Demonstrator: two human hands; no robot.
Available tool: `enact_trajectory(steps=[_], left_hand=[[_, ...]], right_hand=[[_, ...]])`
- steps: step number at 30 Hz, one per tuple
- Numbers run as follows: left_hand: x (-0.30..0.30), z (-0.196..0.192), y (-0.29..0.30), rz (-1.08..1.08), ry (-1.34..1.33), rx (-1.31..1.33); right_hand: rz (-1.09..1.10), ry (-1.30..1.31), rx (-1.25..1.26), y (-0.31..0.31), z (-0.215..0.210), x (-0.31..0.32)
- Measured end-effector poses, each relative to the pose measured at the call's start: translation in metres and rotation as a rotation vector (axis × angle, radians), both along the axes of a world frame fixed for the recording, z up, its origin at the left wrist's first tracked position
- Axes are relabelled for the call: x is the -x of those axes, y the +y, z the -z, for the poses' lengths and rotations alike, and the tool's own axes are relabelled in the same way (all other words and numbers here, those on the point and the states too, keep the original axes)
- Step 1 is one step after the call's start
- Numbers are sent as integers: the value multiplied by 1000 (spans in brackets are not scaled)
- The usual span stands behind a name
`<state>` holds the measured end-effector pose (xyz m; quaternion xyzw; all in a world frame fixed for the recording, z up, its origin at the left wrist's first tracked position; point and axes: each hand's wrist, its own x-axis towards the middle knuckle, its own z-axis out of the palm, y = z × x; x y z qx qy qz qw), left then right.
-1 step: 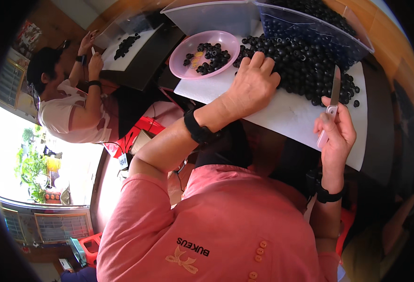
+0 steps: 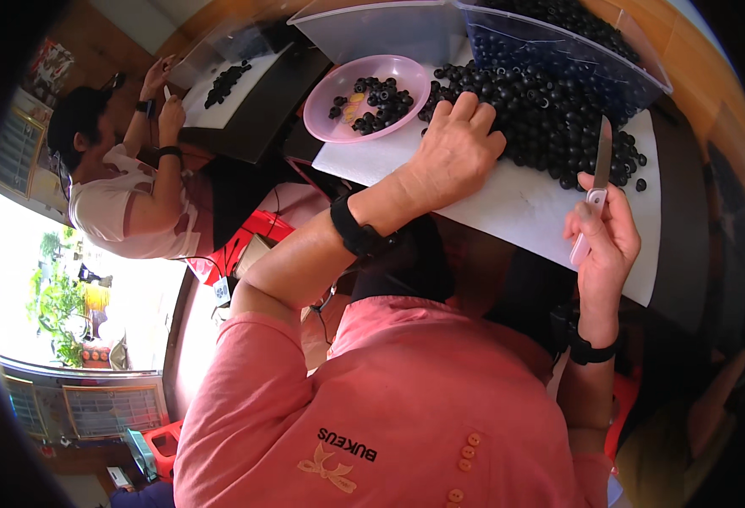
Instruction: Using a knife to remove stems and defects from blueberries.
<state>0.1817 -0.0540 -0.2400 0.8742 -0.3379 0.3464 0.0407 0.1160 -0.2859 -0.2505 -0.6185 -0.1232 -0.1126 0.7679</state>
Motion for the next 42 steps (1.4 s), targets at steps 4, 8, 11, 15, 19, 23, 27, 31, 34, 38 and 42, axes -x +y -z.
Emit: enact_trajectory(steps=[4, 8, 11, 15, 19, 23, 27, 31, 34, 38, 42], left_hand=[[4, -6, 6, 111, 64, -59], [9, -2, 12, 181, 47, 79], [19, -5, 3, 145, 75, 207], [22, -3, -11, 2, 62, 115], [22, 2, -13, -73, 60, 0], [24, -4, -14, -115, 96, -111], [33, -4, -15, 60, 227, 189], [48, 2, -17, 251, 778, 695], [59, -10, -20, 186, 1157, 1011], [58, -12, -16, 328, 1401, 1252], [57, -6, -17, 486, 1493, 1464]], right_hand=[[5, -18, 22, -2, 2, 1], [-7, -29, 25, -3, 2, 0], [1, -29, 32, -3, 3, -1], [-5, -14, 35, -3, 3, 0], [21, -24, 29, 0, 5, 2], [18, -35, 88, -1, 3, 3], [-21, -29, -18, -5, 3, 3], [-40, 24, 31, 3, -7, 5], [-52, 29, 139, 5, -13, 6], [-8, -64, 319, 12, -22, 7], [-46, -45, 366, 16, -21, 3]])
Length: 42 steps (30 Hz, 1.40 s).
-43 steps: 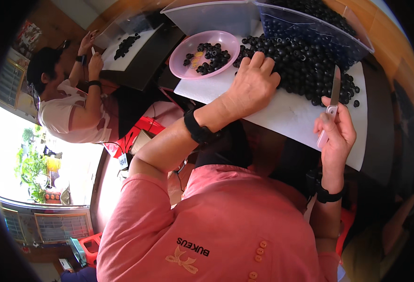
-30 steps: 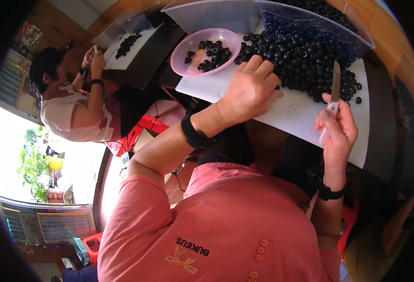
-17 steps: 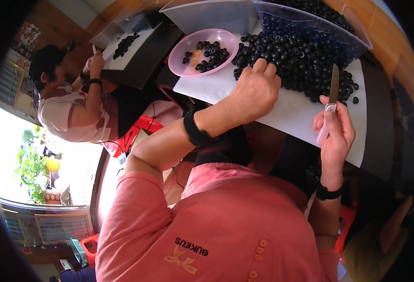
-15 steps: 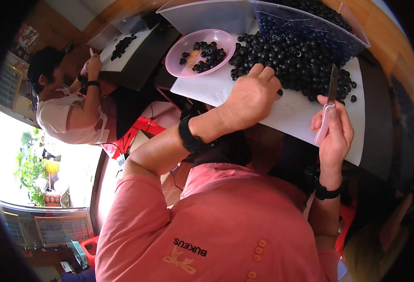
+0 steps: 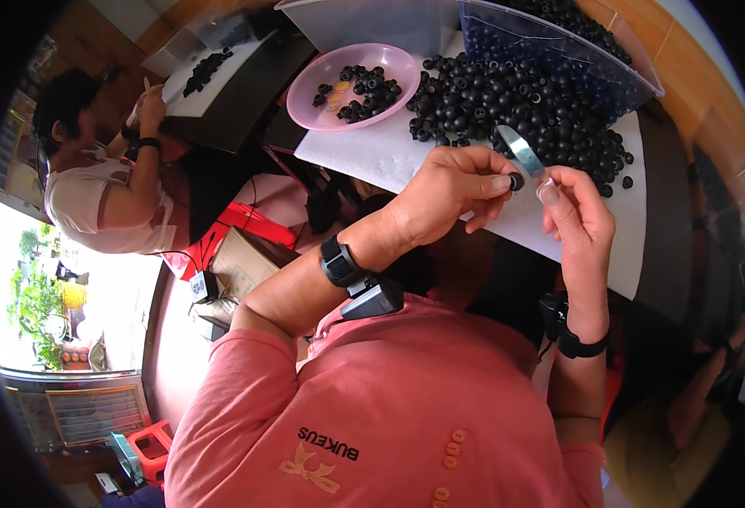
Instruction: Using a knife to remove stems and defects from blueberries.
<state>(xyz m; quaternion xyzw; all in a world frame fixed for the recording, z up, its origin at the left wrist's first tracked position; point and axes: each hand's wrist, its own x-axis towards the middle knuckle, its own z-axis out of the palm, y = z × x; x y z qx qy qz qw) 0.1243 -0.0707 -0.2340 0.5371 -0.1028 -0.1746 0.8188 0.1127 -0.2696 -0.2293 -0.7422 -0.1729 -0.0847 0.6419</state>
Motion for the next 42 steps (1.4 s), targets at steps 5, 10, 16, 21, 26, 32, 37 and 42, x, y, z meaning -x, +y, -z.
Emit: enact_trajectory(steps=[5, 10, 16, 21, 26, 32, 37, 42], left_hand=[[-1, 2, 0, 3, 65, 80], [-3, 8, -1, 3, 79, 150], [-4, 9, -2, 70, 129, 202], [-4, 10, -3, 56, 130, 200], [-4, 9, -4, 44, 117, 203], [-4, 10, -2, 56, 140, 206], [-4, 9, -1, 90, 188, 227], [-2, 8, -6, 101, 270, 274]], right_hand=[[-12, 46, 25, 6, 0, 0], [-18, 24, 28, 7, 1, -1], [-41, 112, -28, 5, 0, -3], [-27, 110, -9, 7, 0, -3], [-22, 104, 8, 7, 0, -4], [-23, 112, 13, 8, -1, -3], [-40, 80, 52, 7, 0, -4], [-46, 37, 65, 4, 3, -4]])
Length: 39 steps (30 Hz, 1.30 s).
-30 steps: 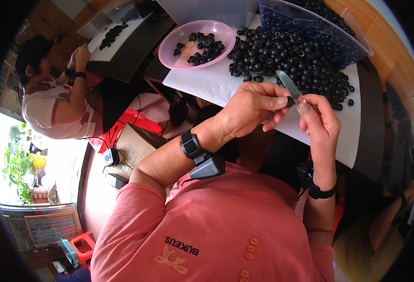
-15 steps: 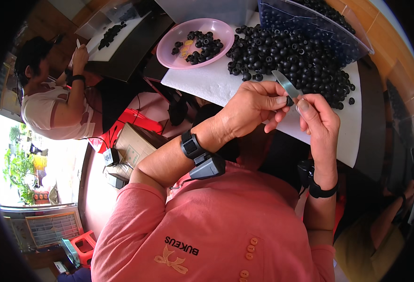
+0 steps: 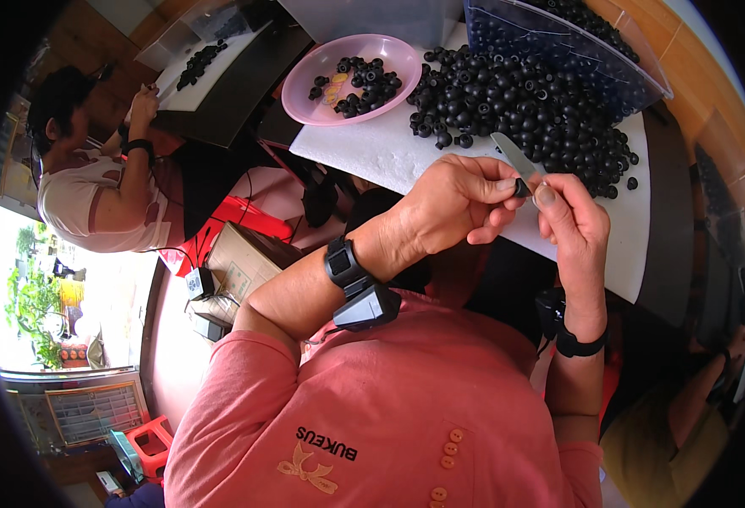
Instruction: Using a knife to remove stems and defects from blueberries.
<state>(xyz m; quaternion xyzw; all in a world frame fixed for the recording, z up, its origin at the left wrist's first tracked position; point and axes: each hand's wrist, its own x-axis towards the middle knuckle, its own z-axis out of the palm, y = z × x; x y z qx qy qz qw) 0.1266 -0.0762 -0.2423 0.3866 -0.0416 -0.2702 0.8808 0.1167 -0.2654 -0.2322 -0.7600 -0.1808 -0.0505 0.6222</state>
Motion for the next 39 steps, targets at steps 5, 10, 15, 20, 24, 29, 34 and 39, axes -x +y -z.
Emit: enact_trajectory(steps=[5, 10, 15, 20, 24, 29, 34, 39], left_hand=[[0, 7, 5, 78, -43, 88], [0, 4, -2, 5, -15, 12], [0, 6, -1, 20, -14, 41], [1, 5, 0, 27, 0, 70], [0, 7, 0, 37, -10, 73], [1, 6, 1, 39, -17, 79], [0, 8, 1, 49, -40, 39], [-1, 8, 4, 66, -25, 50]], right_hand=[[-92, -117, 88, -6, 8, -2], [-9, 55, -227, -15, 11, -3], [63, -32, -127, -4, 9, 3], [31, -42, -46, -3, 4, 3], [27, -28, -56, -2, 3, 3], [5, 0, -63, -3, 3, 2], [2, 6, -41, -4, 1, 3], [-8, -20, -11, -4, 2, 3]])
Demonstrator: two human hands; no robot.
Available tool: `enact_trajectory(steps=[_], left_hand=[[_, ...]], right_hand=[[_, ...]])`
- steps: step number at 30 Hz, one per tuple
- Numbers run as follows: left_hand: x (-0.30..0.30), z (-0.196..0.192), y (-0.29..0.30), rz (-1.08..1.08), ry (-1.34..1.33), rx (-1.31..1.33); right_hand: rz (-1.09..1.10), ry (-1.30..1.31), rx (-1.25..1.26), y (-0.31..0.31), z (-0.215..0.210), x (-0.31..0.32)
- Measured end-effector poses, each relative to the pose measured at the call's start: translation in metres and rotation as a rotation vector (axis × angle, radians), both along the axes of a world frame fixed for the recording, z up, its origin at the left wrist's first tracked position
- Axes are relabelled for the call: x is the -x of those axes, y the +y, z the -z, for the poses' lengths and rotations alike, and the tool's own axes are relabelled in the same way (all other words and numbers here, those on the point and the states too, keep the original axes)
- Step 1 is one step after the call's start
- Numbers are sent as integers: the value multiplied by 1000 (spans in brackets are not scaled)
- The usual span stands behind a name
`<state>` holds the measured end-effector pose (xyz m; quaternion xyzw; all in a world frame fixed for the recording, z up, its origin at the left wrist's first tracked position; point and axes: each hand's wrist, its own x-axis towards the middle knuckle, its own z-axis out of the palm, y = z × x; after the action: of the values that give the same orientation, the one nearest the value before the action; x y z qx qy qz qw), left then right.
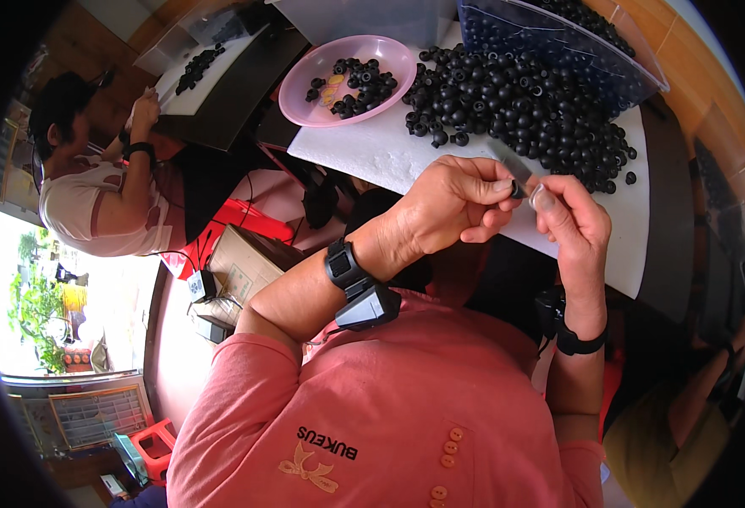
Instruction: Using a knife to remove stems and defects from blueberries.
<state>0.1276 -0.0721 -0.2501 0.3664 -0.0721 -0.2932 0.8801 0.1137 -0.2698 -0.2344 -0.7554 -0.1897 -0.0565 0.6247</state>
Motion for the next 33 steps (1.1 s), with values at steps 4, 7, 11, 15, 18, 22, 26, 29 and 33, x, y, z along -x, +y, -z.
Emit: enact_trajectory(steps=[4, 7, 11, 15, 18, 22, 26, 29, 33], left_hand=[[-3, 5, 5, 55, -27, 61], [1, 0, -1, -48, -39, -61], [8, -12, 14, -57, 35, 53], [1, -22, 52, -89, 155, 167], [-12, -50, 90, -511, -180, -282], [-43, -70, 130, -768, -520, -754], [-63, -47, 132, -967, -1447, -1548], [-52, -37, 98, -916, -1588, -1546], [-35, -27, 49, -701, -1681, -1579]], right_hand=[[-54, -79, 1, -1, 5, -1], [-49, 100, -236, -8, 10, -5], [-40, 149, -490, -13, 15, -7], [-28, 142, -434, -11, 15, -4], [-12, 130, -410, -12, 16, -4], [-9, 125, -449, -13, 18, -6], [-22, 138, -430, -15, 19, -6], [-19, 119, -460, -15, 23, -7], [-25, 122, -466, -16, 21, -7]])
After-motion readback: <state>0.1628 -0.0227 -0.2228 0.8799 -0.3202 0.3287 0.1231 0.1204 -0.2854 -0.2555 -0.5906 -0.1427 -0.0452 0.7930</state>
